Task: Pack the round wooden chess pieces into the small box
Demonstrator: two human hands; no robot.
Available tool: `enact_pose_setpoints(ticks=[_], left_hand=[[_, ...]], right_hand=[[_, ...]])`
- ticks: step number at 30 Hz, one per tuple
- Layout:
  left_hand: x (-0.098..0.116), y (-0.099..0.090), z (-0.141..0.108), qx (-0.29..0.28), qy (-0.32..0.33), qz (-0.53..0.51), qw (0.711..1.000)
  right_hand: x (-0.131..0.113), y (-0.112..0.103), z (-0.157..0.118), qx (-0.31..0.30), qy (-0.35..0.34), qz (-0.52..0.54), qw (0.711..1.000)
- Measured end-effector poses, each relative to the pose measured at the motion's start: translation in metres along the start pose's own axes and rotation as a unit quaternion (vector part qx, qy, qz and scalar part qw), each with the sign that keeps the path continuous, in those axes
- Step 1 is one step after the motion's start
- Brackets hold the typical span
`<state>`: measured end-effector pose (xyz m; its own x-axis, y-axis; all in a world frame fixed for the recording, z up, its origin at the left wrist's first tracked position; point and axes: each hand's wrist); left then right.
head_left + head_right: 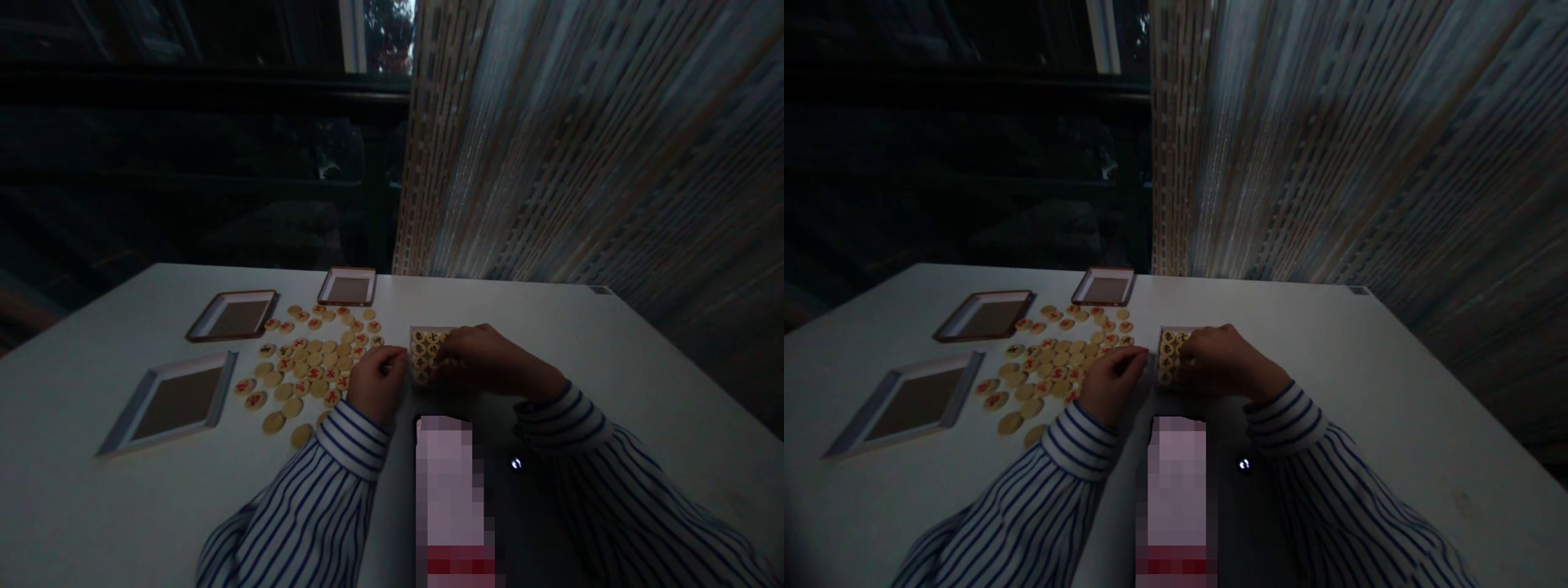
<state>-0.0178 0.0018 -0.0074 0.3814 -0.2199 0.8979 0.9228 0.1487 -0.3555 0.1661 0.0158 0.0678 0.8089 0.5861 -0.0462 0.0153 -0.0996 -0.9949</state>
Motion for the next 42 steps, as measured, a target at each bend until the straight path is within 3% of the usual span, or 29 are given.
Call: enact_pose_setpoints(ticks=[6,12,16,20,24,27,36,42], left_hand=[[0.013,-0.020,0.005,0.046,0.005,-0.021,0.999],[0.024,-0.059,0.013,0.040,-0.040,-0.032,0.998],[0.010,-0.086,0.018,0.027,-0.025,0.022,0.999],[-0.012,-0.100,0.021,0.008,0.016,0.092,0.996],[-0.021,-0.107,0.018,-0.064,0.128,0.217,0.966],[-0.022,-0.108,0.015,-0.110,0.175,0.272,0.940],[-0.024,-0.106,0.010,-0.161,0.177,0.346,0.907],[-0.023,-0.104,0.009,-0.158,0.170,0.364,0.902]], right_hand=[[-0.015,-0.013,0.000,0.073,0.022,-0.017,0.997],[-0.032,-0.016,-0.005,0.137,0.021,0.011,0.990],[-0.041,-0.015,-0.005,0.155,0.009,0.027,0.988],[-0.048,-0.012,0.000,0.156,-0.018,0.030,0.987],[-0.051,-0.004,0.008,0.173,-0.040,0.037,0.983],[-0.050,0.001,0.012,0.185,-0.061,0.052,0.980],[-0.050,0.001,0.012,0.183,-0.073,0.061,0.978],[-0.045,0.006,0.015,0.181,-0.072,0.067,0.979]])
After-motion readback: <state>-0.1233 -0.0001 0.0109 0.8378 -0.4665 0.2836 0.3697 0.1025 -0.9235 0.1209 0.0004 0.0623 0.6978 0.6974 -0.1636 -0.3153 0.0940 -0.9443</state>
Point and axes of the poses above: each hand's wrist, its own z-axis towards the middle knuckle, its own y-axis out of the palm, x = y × z, and after that the axes turned 1 degree about z, right-handed
